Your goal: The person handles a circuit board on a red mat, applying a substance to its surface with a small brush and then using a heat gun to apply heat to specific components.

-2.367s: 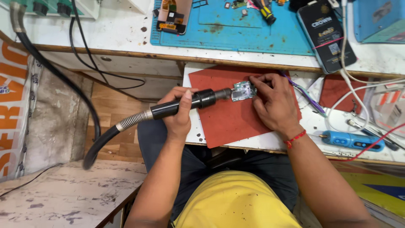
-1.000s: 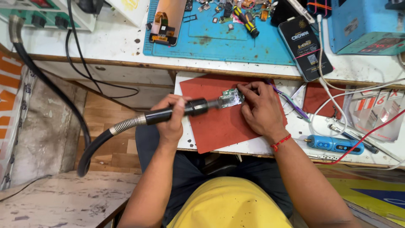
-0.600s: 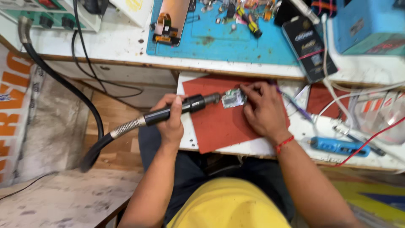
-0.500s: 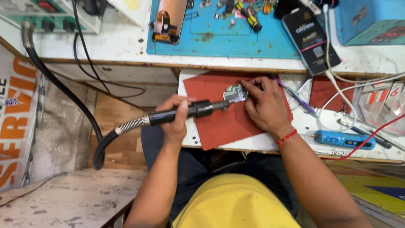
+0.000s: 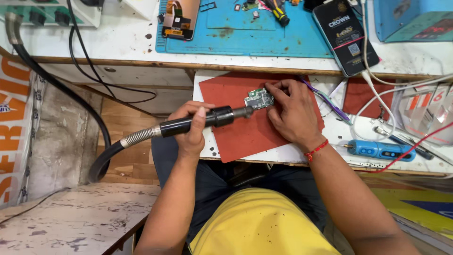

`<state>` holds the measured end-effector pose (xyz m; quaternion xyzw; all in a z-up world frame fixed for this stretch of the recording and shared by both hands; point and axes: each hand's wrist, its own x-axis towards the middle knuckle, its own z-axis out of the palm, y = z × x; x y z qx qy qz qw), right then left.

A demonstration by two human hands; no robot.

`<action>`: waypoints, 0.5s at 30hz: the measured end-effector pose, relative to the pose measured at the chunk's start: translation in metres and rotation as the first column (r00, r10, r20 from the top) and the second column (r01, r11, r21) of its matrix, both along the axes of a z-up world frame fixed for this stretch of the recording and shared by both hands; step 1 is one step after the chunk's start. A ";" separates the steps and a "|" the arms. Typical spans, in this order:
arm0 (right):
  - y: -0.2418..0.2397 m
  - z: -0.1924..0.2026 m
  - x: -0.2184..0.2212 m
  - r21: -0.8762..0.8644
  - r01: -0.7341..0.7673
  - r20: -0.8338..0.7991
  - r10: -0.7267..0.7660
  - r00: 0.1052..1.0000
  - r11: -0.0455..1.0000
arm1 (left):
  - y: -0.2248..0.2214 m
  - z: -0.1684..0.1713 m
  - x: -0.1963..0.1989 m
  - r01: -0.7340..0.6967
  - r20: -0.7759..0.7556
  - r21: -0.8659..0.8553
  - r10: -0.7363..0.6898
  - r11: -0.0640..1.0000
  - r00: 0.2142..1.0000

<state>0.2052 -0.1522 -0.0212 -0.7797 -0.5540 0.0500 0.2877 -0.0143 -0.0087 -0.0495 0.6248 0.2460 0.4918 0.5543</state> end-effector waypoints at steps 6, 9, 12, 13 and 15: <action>0.002 0.002 -0.002 -0.018 0.004 -0.004 -0.004 1.000 1.000 | 0.000 0.006 0.001 0.013 -0.044 0.039 -0.012 0.999 0.999; 0.002 0.002 -0.003 -0.023 0.009 -0.004 -0.009 1.000 1.000 | 0.002 0.006 0.003 -0.011 -0.039 -0.029 0.010 1.000 0.999; 0.002 0.002 -0.004 -0.024 0.016 -0.011 -0.016 1.000 1.000 | 0.006 0.005 0.001 0.042 0.007 0.006 -0.042 0.999 0.999; 0.001 0.002 -0.004 -0.026 0.017 -0.009 -0.017 1.000 1.000 | 0.005 0.005 -0.001 0.075 0.026 0.054 -0.076 0.996 0.997; 0.002 0.002 -0.004 -0.027 0.018 -0.006 -0.019 1.000 0.999 | 0.004 0.004 0.002 0.015 0.002 -0.048 -0.015 0.999 1.000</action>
